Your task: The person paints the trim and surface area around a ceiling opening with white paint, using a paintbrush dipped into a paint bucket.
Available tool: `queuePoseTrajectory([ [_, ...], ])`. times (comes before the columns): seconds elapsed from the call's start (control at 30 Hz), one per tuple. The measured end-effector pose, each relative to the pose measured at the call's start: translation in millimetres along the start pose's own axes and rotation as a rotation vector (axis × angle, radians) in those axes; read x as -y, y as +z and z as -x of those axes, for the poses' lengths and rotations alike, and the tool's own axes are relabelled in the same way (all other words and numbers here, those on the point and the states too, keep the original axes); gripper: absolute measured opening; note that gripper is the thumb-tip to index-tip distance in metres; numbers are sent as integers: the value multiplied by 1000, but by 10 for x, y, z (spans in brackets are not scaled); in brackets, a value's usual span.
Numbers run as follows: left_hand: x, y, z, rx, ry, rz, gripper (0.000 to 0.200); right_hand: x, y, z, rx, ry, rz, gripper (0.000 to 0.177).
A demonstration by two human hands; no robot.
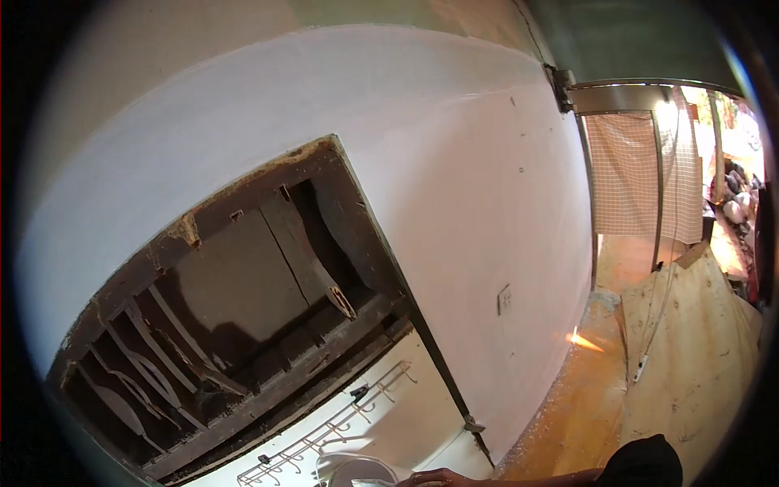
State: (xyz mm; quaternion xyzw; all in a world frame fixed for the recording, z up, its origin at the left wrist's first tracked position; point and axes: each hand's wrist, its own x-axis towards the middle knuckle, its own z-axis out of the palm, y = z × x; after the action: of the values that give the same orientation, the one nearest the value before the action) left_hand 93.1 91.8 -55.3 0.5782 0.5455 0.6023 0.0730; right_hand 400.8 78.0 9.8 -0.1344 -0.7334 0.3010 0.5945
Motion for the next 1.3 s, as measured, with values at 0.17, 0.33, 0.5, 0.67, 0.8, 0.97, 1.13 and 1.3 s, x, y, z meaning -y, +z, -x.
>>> queuePoseTrajectory([
  [0.17,-167,-8,-3,35,132,156,70,418,-66,-46,71,535,-162,27],
  [0.33,-108,-18,84,57,137,192,52,171,68,125,75,455,-102,33],
  [0.5,-217,-80,108,54,113,227,40,126,111,92,51,436,-75,24],
  [0.67,-568,-132,-73,194,-296,420,43,115,92,37,94,404,37,28],
  [0.8,-553,-145,-89,231,-377,452,40,199,84,-23,81,363,53,29],
  [0.97,-691,-131,-122,249,-389,373,39,148,93,48,98,240,70,28],
  [1.13,-543,-53,-79,168,-366,532,35,106,66,103,45,356,50,24],
  [1.3,-620,-107,-83,174,-359,501,34,35,7,191,-65,571,-159,21],
])
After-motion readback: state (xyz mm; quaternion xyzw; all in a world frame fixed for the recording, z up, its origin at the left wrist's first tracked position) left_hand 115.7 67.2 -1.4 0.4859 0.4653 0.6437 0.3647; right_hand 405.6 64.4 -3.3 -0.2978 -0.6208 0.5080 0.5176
